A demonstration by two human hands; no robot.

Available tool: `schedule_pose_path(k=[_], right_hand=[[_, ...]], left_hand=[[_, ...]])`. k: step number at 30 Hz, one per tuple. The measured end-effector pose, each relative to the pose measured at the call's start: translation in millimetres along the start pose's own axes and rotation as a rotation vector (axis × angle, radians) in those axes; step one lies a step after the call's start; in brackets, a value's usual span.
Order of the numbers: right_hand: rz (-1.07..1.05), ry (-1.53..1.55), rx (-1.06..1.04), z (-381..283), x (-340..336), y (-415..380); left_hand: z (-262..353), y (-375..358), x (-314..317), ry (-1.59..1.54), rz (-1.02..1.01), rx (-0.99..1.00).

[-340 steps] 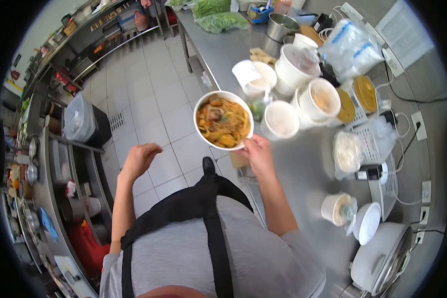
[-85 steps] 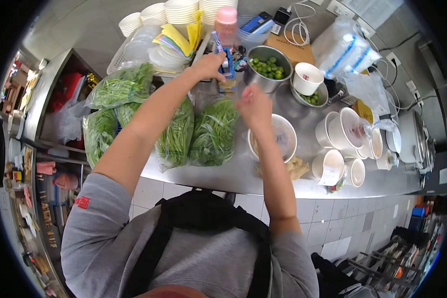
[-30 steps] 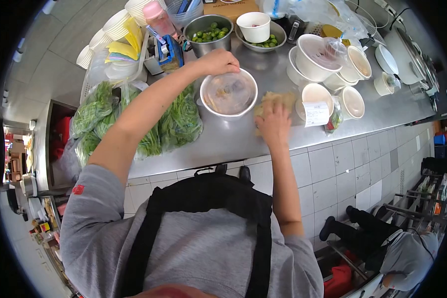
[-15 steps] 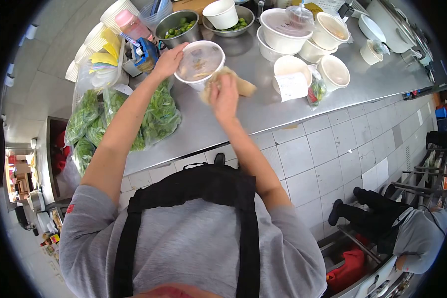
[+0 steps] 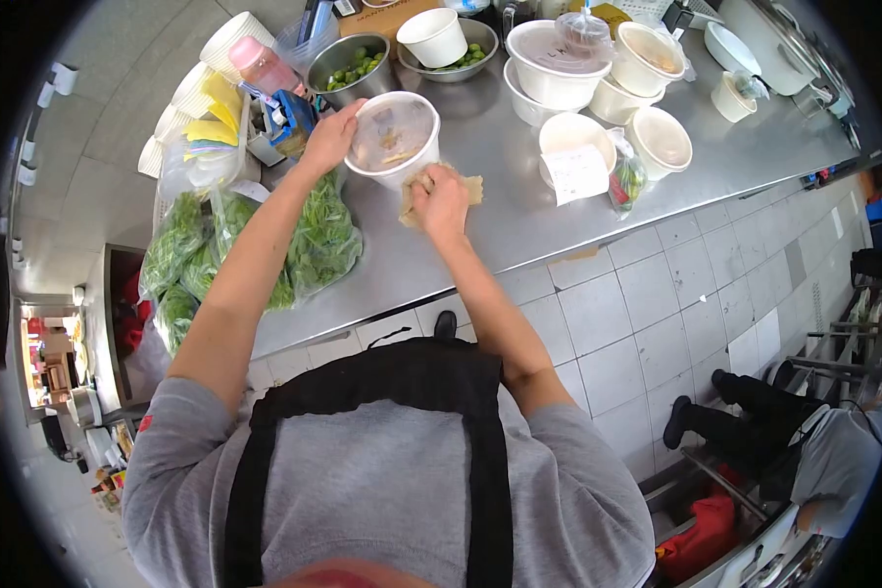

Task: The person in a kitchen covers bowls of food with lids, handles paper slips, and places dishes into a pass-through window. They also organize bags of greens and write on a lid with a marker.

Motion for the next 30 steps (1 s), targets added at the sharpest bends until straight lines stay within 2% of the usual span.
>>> schedule_pose_path(k=[2, 5, 8, 11, 14, 17, 18, 21, 22, 23, 26, 29, 30], right_hand=[[-0.033, 0.052, 0.13, 4, 1, 3], [0.056, 0.018, 0.037, -15, -6, 5], [-0.117, 0.027, 0.302, 12, 0, 4], [-0.003, 0.078, 0.269, -8, -10, 9], [-0.236, -0.291, -0.104, 1, 4, 4], [-0.167, -0.593, -0.14, -9, -26, 26], [-0.125, -0.547, -0.122, -8, -35, 30], [-0.007, -0.349, -0.098, -5, -41, 22], [0.047, -0.248, -0.113, 0, -30, 14], [0.1, -0.148, -0.13, 6, -24, 7], [-0.183, -0.459, -0.524, -2, -8, 3], [-0.076, -0.695, -0.228, -2, -18, 3], [-0.154, -0.669, -0.204, -4, -6, -8]], left_hand=[[1, 3, -1, -0.001, 0.024, 0.027], [2, 1, -1, 0.005, 0.021, -0.03], [-1, -1, -3, -0.073, 0.062, 0.003], [-2, -2, -1, -0.104, 0.11, -0.002], [5, -17, -9, -0.074, 0.161, -0.113], [-1, -39, -14, 0.138, 0.087, -0.441], [-3, -40, -18, 0.098, -0.001, -0.444], [-8, -16, -27, 0.013, 0.254, -0.236], [1, -10, -23, -0.165, 0.201, -0.136], [2, -6, -16, -0.222, 0.174, -0.143], [-14, 2, 8, -0.357, 0.144, -0.167], [-13, -26, 8, -0.455, 0.316, -0.416], [2, -42, 0, -0.362, 0.376, -0.526]])
Point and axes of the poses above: each hand's wrist, its own y-axis towards the middle knuckle, its own x-axis out of the palm, z = x × y, the point moved 7 cm from there along y, towards the middle knuckle, and after that the axes turned 15 degrees about -x, right-handed, at the moved point
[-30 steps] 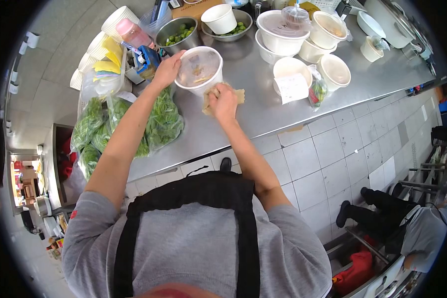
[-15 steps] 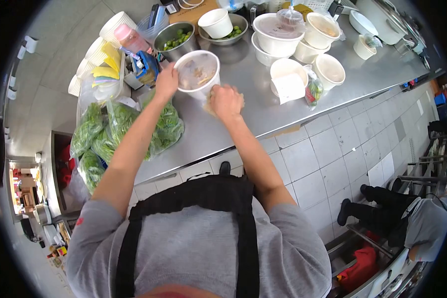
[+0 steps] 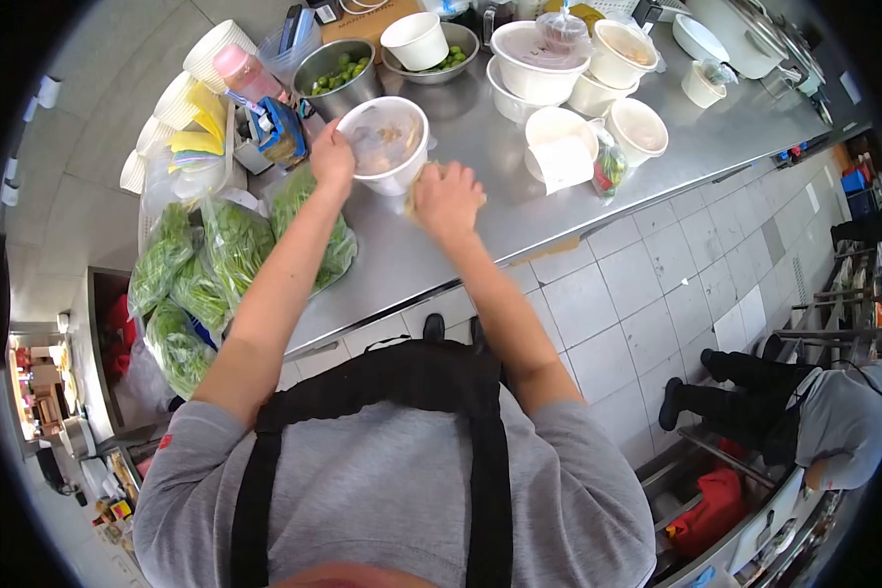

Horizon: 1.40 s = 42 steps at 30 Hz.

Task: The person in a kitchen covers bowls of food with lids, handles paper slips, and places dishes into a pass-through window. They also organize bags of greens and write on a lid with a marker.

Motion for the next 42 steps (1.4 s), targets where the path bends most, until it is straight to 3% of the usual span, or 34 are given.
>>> schedule_pose_path(k=[3, 4, 5, 8, 11, 14, 15, 18, 21, 24, 27, 28, 30, 32, 34, 37, 39, 42], right_hand=[[-0.179, 0.177, 0.02, -21, 11, -22], [-0.21, 0.292, 0.058, -19, 3, -24], [-0.235, 0.402, 0.096, -13, -3, -24], [0.276, 0.344, 0.105, 8, -36, -3], [-0.095, 0.104, -0.134, -7, -4, -15], [-0.051, 0.011, -0.016, 4, -36, -11], [-0.015, -0.034, 0.042, 6, -46, -12], [0.058, -0.094, -0.25, -28, -34, -33], [-0.187, 0.084, -0.148, -6, -18, -31], [0.103, 0.784, 0.386, 43, -21, -30], [0.379, 2.236, 1.133, 5, 23, -36], [0.324, 2.368, 1.104, -14, 30, -43], [0.129, 2.697, 0.786, -28, 26, -49], [0.041, 2.66, 0.797, -27, 26, -68], [0.101, 2.262, 1.109, -11, -22, -82], [-0.156, 1.923, 1.14, 33, -70, -119], [-0.127, 1.871, 1.145, 80, -82, -152], [-0.007, 1.813, 0.988, 152, -124, -167]], left_hand=[[-3, -13, -3, 0.001, 0.078, 0.031], [3, -9, -6, -0.12, -0.117, 0.09], [-3, -11, -2, -0.28, -0.356, -0.073], [8, -17, -13, -0.11, -0.527, -0.112], [-14, 0, -1, -0.089, -0.775, -0.223], [-21, -12, -5, -0.253, -0.932, -0.536], [-23, -13, -7, -0.257, -0.947, -0.544], [-32, -11, -2, -0.273, -0.974, -0.559], [-45, -12, -4, -0.311, -1.056, -0.621], [-32, -38, -24, -0.406, -1.124, -0.708], [-11, -67, -26, -0.582, -1.247, -0.782], [1, -73, -26, -0.603, -1.299, -0.75], [14, -71, -22, -0.647, -1.327, -0.744], [18, -69, -16, -0.674, -1.307, -0.736], [18, -64, -8, -0.669, -1.301, -0.715], [20, -65, 15, -0.609, -1.183, -0.617], [20, -69, 32, -0.566, -1.075, -0.559], [21, -78, 59, -0.529, -0.946, -0.513]])
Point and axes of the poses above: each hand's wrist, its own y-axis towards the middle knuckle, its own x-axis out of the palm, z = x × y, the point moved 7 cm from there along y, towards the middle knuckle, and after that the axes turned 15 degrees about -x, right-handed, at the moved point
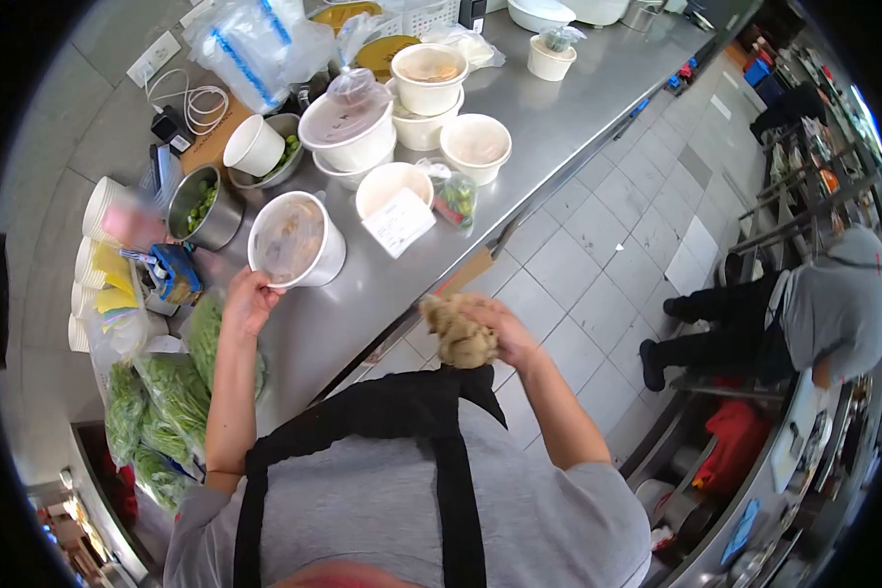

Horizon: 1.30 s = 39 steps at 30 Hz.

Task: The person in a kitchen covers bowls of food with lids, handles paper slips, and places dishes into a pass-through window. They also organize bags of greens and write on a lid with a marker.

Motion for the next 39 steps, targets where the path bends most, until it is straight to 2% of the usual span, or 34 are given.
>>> schedule_pose_path(k=[3, 7, 11, 13, 14, 16, 17, 19, 20, 22, 24, 27, 28, 30, 34, 37, 39], right_hand=[[0.062, -0.084, -0.1, -73, -54, 5], [0.209, -0.261, -0.349, -178, -89, 36], [0.203, -0.494, -0.663, -253, -103, 95], [0.225, -0.702, -0.758, -274, -89, 124], [0.208, -1.134, -0.939, -284, -84, 136], [0.131, -2.009, -1.273, -275, -61, 154], [0.12, -1.899, -1.213, -272, -64, 163], [0.081, -1.685, -1.088, -258, -51, 179], [0.065, -1.527, -0.956, -248, -50, 190], [0.055, -1.499, -0.811, -229, -50, 203], [0.076, -1.532, -0.741, -216, -50, 208], [0.064, -1.558, -0.723, -212, -56, 211], [0.062, -1.491, -0.606, -208, -61, 215], [0.069, -1.349, -0.369, -196, -72, 216], [0.091, -1.365, -0.428, -208, -71, 205], [0.11, -1.364, -0.496, -237, -73, 189], [0.145, -1.322, -0.476, -258, -85, 183]], left_hand=[[-8, 3, 17, -0.02, 0.098, 0.037], [-21, -8, 35, -0.142, 0.212, 0.053], [-35, -30, 51, -0.308, 0.306, 0.097], [-41, -53, 51, -0.216, 0.632, 0.283], [-43, -64, 57, -0.168, 0.794, 0.375], [-17, -92, 105, 0.348, 1.011, 0.708], [-11, -102, 134, 0.624, 1.105, 0.861], [-17, -88, 196, 1.02, 0.811, 1.125], [-20, -74, 224, 0.942, 0.548, 0.981], [-21, -46, 277, 1.045, 0.301, 0.931], [-32, -15, 297, 1.16, 0.403, 0.958], [-43, 15, 307, 1.385, 0.471, 0.729], [-52, 27, 304, 1.364, 0.412, 0.615], [-55, 25, 306, 1.38, 0.476, 0.753], [-55, 22, 307, 1.287, 0.569, 0.93], [-57, 20, 306, 1.305, 0.565, 1.008], [-61, 18, 305, 1.365, 0.531, 0.958]])
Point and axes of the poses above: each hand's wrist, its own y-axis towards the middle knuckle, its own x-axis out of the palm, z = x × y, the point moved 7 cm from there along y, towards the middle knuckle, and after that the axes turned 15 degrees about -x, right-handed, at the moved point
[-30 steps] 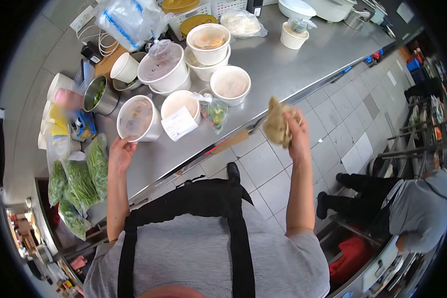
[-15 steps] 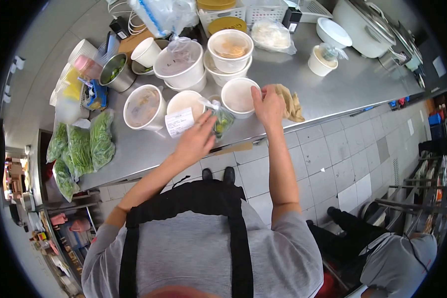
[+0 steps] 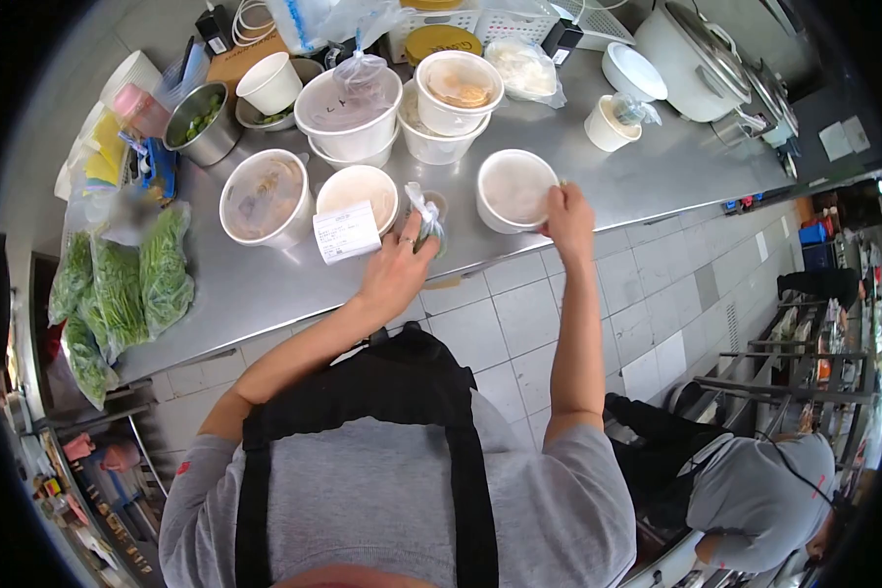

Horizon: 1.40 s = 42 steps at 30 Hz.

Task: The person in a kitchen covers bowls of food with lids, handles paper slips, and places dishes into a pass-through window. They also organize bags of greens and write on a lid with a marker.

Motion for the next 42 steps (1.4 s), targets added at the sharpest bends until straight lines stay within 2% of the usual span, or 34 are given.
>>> schedule_pose_path(k=[4, 6, 8, 10, 13, 14, 16, 18, 20, 21, 23, 25, 29, 32, 35, 42], right_hand=[[-0.047, 0.083, 0.032, 3, -12, 10], [-0.11, 0.088, 0.048, 11, 0, 18], [-0.163, -0.056, -0.084, 46, 25, 33], [-0.217, 0.001, -0.155, 42, 45, 36], [-0.28, 0.18, -0.061, 17, 31, 46], [-0.25, 0.187, -0.094, 14, 33, 54], [-0.126, 0.156, -0.139, 17, 11, 80], [-0.122, 0.14, -0.171, 31, -2, 104], [0.201, -0.032, -0.186, 49, -50, 123], [0.345, -0.11, -0.2, 58, -66, 132], [0.693, -0.112, -0.208, 115, -105, 155], [0.798, -0.247, -0.164, 144, -130, 171], [0.462, -0.016, 0.302, 174, -121, 193], [0.267, 0.207, 0.265, 193, -95, 210], [0.207, 0.133, 0.221, 191, -91, 216], [0.078, 0.214, 0.045, 111, -90, 202]], left_hand=[[6, -6, -3, 0.064, 0.008, -0.015], [7, 1, 1, 0.121, 0.118, -0.032], [8, 12, 7, 0.17, 0.188, -0.087], [8, 24, 12, 0.22, 0.211, -0.172], [2, 35, 15, 0.159, -0.06, -0.32], [3, 35, 13, 0.132, -0.166, -0.366], [5, 33, 5, 0.153, -0.2, -0.366], [20, 27, -22, -0.04, 0.082, -0.091], [12, 21, -32, -0.356, -0.153, -0.27], [10, 18, -42, -0.418, -0.159, -0.315], [-3, 9, -50, -0.529, -0.164, -0.435], [-21, -2, -52, -0.627, -0.168, -0.579], [-29, 3, -64, -0.63, -0.098, -0.593], [-15, 18, -69, -0.555, -0.153, -0.521], [3, 28, -71, -0.485, -0.177, -0.435], [12, 25, -66, -0.501, -0.228, -0.371]])
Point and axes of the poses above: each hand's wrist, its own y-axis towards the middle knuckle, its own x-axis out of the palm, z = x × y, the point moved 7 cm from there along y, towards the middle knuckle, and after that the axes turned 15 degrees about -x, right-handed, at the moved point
